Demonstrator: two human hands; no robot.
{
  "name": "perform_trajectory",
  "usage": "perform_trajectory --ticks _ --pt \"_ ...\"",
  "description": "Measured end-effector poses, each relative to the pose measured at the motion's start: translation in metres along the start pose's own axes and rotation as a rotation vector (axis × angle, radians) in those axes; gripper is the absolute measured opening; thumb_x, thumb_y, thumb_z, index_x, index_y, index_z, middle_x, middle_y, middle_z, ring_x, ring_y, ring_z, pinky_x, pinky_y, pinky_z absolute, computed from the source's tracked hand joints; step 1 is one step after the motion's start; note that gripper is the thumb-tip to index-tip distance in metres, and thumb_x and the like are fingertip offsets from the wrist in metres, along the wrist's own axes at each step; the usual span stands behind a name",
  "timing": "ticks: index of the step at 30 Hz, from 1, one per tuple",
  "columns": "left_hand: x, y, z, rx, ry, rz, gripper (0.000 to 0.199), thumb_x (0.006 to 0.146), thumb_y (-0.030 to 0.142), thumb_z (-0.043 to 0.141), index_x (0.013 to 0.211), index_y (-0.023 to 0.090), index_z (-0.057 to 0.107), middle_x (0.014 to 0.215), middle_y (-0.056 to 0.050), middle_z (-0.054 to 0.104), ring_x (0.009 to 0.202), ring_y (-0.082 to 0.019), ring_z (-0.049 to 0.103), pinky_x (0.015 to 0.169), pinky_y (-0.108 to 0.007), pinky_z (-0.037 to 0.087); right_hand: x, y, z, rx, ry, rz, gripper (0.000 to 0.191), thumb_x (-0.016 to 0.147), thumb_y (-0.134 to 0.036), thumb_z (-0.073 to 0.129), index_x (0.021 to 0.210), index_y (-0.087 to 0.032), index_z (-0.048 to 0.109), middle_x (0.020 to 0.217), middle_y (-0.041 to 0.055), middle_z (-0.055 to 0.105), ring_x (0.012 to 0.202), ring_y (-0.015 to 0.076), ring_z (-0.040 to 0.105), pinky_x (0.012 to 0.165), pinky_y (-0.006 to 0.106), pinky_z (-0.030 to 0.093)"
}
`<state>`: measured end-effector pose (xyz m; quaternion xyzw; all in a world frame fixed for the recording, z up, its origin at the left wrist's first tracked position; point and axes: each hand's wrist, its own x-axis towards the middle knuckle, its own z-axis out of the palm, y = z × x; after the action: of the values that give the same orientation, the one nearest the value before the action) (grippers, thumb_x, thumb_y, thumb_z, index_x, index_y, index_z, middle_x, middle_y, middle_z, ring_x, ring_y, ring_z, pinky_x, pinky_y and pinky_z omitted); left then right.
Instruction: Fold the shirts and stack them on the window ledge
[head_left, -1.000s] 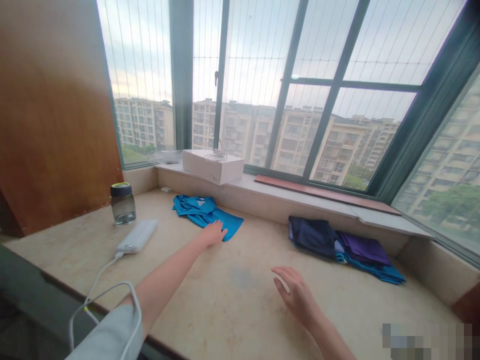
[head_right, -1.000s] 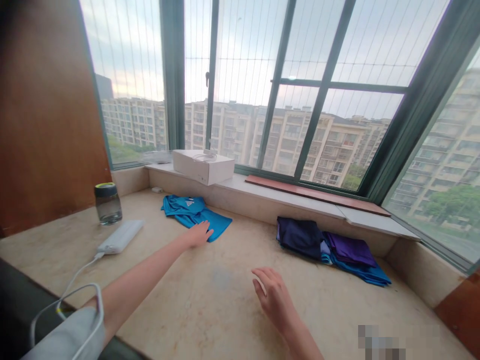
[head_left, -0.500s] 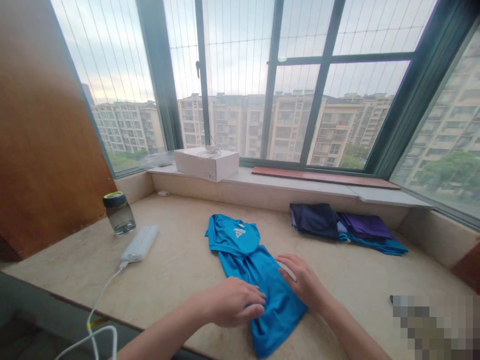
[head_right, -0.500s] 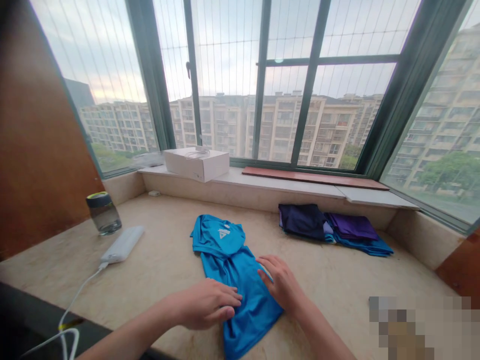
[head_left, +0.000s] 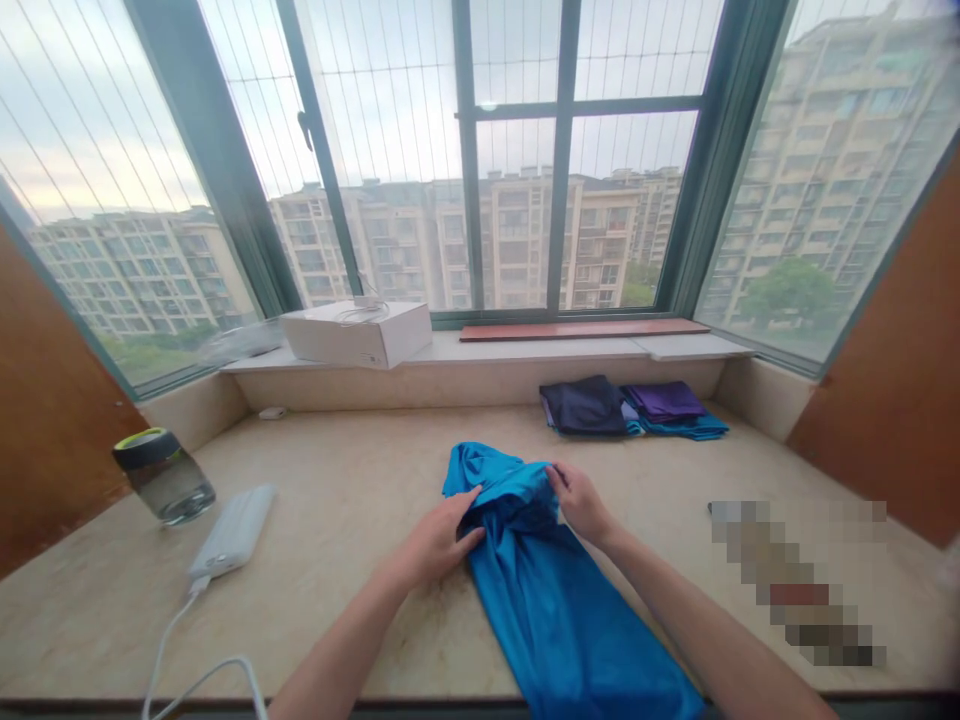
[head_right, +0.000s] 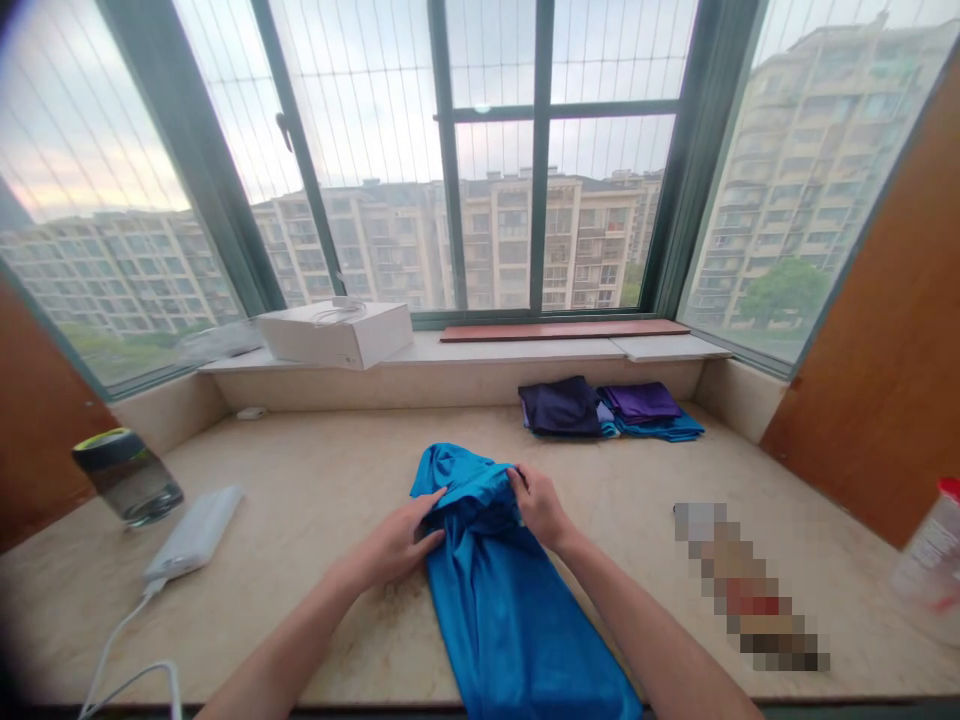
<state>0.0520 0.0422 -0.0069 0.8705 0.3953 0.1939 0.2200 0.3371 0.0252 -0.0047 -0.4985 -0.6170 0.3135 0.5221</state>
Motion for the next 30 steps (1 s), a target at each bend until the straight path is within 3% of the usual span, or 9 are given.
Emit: perform_trajectory --ticks 3,7,10,14,18,22,24,26,30 --pt "0.001 0.006 0.001 -0.074 0.08 -0.039 0.053 0.09 0.038 0.061 0.14 0.023 0.058 0.136 -0.012 0.066 0.124 -0.033 0.06 0.109 -0.049 0.044 0.003 -0.017 0.003 0.237 0.03 0.104 0.057 0.093 -0.071 0.043 0.089 -0.02 0.068 0.087 0.0088 0.076 0.082 0.0258 0.07 0.074 0.038 0.057" --pt "0.003 0.024 -0.005 -0.24 0.183 -0.061 0.029 0.091 0.044 0.057 0.094 0.021 0.074 0.096 -0.009 0.076 0.094 -0.028 0.068 0.091 -0.04 0.052 0.009 -0.035 0.001 0.665 0.043 0.274 0.051 0.085 -0.067 0.062 0.103 -0.02 0.069 0.1 0.0104 0.077 0.09 0.0263 0.074 0.083 0.04 0.059" --pt "0.005 0.041 -0.015 -0.65 0.264 -0.143 0.04 0.091 0.056 0.055 0.091 0.018 0.069 0.086 -0.006 0.073 0.083 -0.023 0.067 0.077 -0.033 0.054 0.016 -0.039 -0.005 0.426 0.096 0.179 0.049 0.087 -0.062 0.06 0.108 -0.019 0.07 0.102 0.0097 0.076 0.096 0.0249 0.072 0.089 0.041 0.057" --pt "0.011 0.047 -0.028 -1.054 0.401 -0.252 0.051 0.089 0.062 0.057 0.117 0.019 0.06 0.105 -0.008 0.073 0.095 -0.022 0.07 0.079 -0.032 0.055 0.004 -0.035 -0.001 0.038 0.13 0.06 0.043 0.085 -0.052 0.066 0.112 -0.019 0.072 0.11 0.0114 0.072 0.106 0.0273 0.066 0.097 0.044 0.051" --pt "0.015 0.03 -0.022 -0.918 0.233 -0.207 0.075 0.085 0.056 0.067 0.145 0.021 0.04 0.136 -0.015 0.063 0.122 -0.028 0.063 0.101 -0.041 0.051 -0.027 -0.026 0.019 -0.406 -0.156 -0.102 0.045 0.084 -0.048 0.069 0.121 -0.022 0.071 0.119 0.0125 0.068 0.112 0.0303 0.064 0.1 0.044 0.048" --pt "0.019 0.012 -0.003 -0.459 0.185 -0.243 0.094 0.076 0.042 0.076 0.154 0.015 0.031 0.151 -0.019 0.05 0.139 -0.036 0.047 0.117 -0.05 0.036 -0.034 -0.02 0.028 -0.576 -0.132 -0.076 0.029 0.083 -0.029 0.068 0.111 -0.021 0.073 0.115 0.0117 0.071 0.111 0.0295 0.064 0.097 0.04 0.048" --pt "0.02 0.009 -0.002 -0.338 0.244 -0.219 0.078 0.081 0.036 0.068 0.15 0.014 0.04 0.146 -0.017 0.056 0.137 -0.036 0.05 0.117 -0.05 0.035 -0.026 -0.019 0.022 -0.579 -0.079 -0.052 0.016 0.088 -0.022 0.058 0.092 -0.022 0.074 0.099 0.0089 0.074 0.098 0.0252 0.067 0.089 0.035 0.048" --pt "0.019 0.01 -0.012 -0.309 0.344 -0.209 0.056 0.087 0.032 0.058 0.141 0.015 0.053 0.136 -0.013 0.065 0.131 -0.033 0.056 0.115 -0.05 0.038 -0.015 -0.02 0.008 -0.561 -0.021 -0.022 0.025 0.093 -0.02 0.047 0.085 -0.021 0.071 0.089 0.0088 0.073 0.085 0.0229 0.067 0.081 0.033 0.048" --pt "0.008 0.02 -0.056 -0.524 0.733 -0.274 0.041 0.089 0.029 0.054 0.128 0.02 0.066 0.118 -0.007 0.074 0.11 -0.025 0.068 0.106 -0.039 0.049 0.0 -0.031 -0.033 -0.477 0.064 -0.012 0.036 0.1 -0.028 0.035 0.089 -0.018 0.069 0.089 0.0086 0.073 0.08 0.0217 0.064 0.074 0.032 0.048"
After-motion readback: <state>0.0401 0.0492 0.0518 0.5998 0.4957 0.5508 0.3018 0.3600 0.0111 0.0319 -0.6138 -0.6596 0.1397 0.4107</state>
